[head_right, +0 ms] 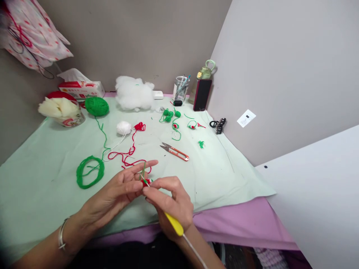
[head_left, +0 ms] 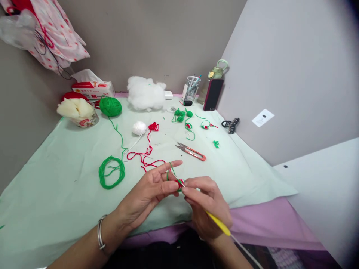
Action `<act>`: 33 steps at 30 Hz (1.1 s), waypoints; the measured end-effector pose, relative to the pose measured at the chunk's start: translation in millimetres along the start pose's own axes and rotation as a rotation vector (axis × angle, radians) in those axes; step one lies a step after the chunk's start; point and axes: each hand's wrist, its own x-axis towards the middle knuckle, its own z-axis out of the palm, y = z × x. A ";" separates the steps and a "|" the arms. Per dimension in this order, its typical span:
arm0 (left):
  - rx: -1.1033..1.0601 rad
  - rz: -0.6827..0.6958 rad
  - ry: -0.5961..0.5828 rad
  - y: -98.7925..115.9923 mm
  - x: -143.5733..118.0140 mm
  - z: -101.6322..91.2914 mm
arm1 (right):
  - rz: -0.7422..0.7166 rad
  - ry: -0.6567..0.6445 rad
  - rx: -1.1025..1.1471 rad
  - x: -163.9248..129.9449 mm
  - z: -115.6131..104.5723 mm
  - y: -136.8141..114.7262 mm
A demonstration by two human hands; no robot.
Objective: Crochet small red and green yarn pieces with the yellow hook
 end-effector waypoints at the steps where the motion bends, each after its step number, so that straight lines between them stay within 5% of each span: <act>1: 0.040 0.020 0.013 1.6 0.0 -1.2 | 0.054 -0.004 0.036 1.6 -1.0 -1.1; 10: 0.641 0.380 0.147 4.4 -2.6 0.7 | 0.216 -0.124 0.105 10.7 -19.9 -11.8; 16: 0.983 0.603 0.256 -1.4 -1.8 -2.5 | 0.462 -0.033 0.217 11.9 -23.0 -14.8; 26: 0.401 0.236 0.166 -6.7 -2.2 3.1 | 0.844 0.184 0.600 10.6 -12.0 -7.0; 33: 0.443 0.245 0.145 -6.2 -2.5 1.1 | 0.859 0.198 0.669 12.9 -9.4 -8.0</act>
